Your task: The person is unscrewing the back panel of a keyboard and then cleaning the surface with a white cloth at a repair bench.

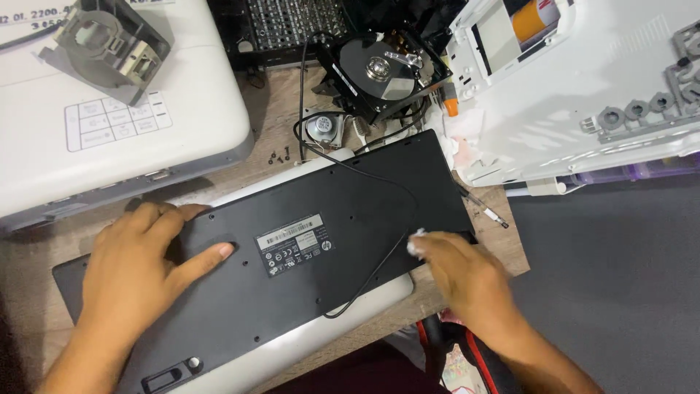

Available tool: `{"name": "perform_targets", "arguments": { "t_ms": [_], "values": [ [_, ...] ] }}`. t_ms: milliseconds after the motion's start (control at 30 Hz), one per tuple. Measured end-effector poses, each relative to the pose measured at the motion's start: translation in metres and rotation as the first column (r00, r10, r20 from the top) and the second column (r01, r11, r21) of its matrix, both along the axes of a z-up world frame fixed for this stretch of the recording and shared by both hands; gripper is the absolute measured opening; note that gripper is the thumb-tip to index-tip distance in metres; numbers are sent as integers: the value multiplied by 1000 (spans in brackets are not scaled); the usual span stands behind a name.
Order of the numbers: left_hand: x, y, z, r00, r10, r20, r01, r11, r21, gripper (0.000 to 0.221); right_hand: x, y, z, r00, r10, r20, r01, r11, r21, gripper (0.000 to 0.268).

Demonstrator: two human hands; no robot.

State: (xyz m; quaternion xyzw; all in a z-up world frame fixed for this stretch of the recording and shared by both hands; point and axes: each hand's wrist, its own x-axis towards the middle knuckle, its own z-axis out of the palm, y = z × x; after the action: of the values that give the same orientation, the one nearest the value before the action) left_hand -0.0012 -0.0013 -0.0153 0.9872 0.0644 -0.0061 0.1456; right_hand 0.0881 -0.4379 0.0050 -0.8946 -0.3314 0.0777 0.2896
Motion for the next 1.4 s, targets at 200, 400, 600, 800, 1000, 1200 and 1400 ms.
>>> {"name": "perform_targets", "arguments": {
  "t_ms": [200, 400, 600, 800, 1000, 1200, 1400],
  "values": [
    [-2, -2, 2, 999, 34, -6, -34, 999, -39, 67, -12, 19, 60, 854, -155, 496, 288, 936, -204, 23],
    [0, -2, 4, 1000, 7, -7, -7, 1000, -14, 67, -9, 18, 51, 922, -107, 372, 222, 934, -279, 23],
    [0, -3, 3, 997, 49, -63, -51, 998, -28, 70, -17, 13, 23, 970, -93, 224, 155, 948, -279, 57],
    [0, -3, 3, 999, 32, -35, -32, 999, -8, 69, -12, 13, 17, 993, -23, 118, 48, 976, -212, 40],
    [0, -4, 6, 999, 43, -28, -43, 999, -29, 67, -12, -6, 30, 876, -386, -288, 432, 895, 116, 22],
    [0, -3, 3, 999, 27, -33, -28, 999, -22, 69, -14, -5, 23, 883, -241, 404, 381, 869, -316, 21],
    [0, -3, 1, 997, 53, -47, -54, 998, -11, 69, -20, -2, 13, 977, -199, 71, 203, 978, -49, 27]
  ]
}}
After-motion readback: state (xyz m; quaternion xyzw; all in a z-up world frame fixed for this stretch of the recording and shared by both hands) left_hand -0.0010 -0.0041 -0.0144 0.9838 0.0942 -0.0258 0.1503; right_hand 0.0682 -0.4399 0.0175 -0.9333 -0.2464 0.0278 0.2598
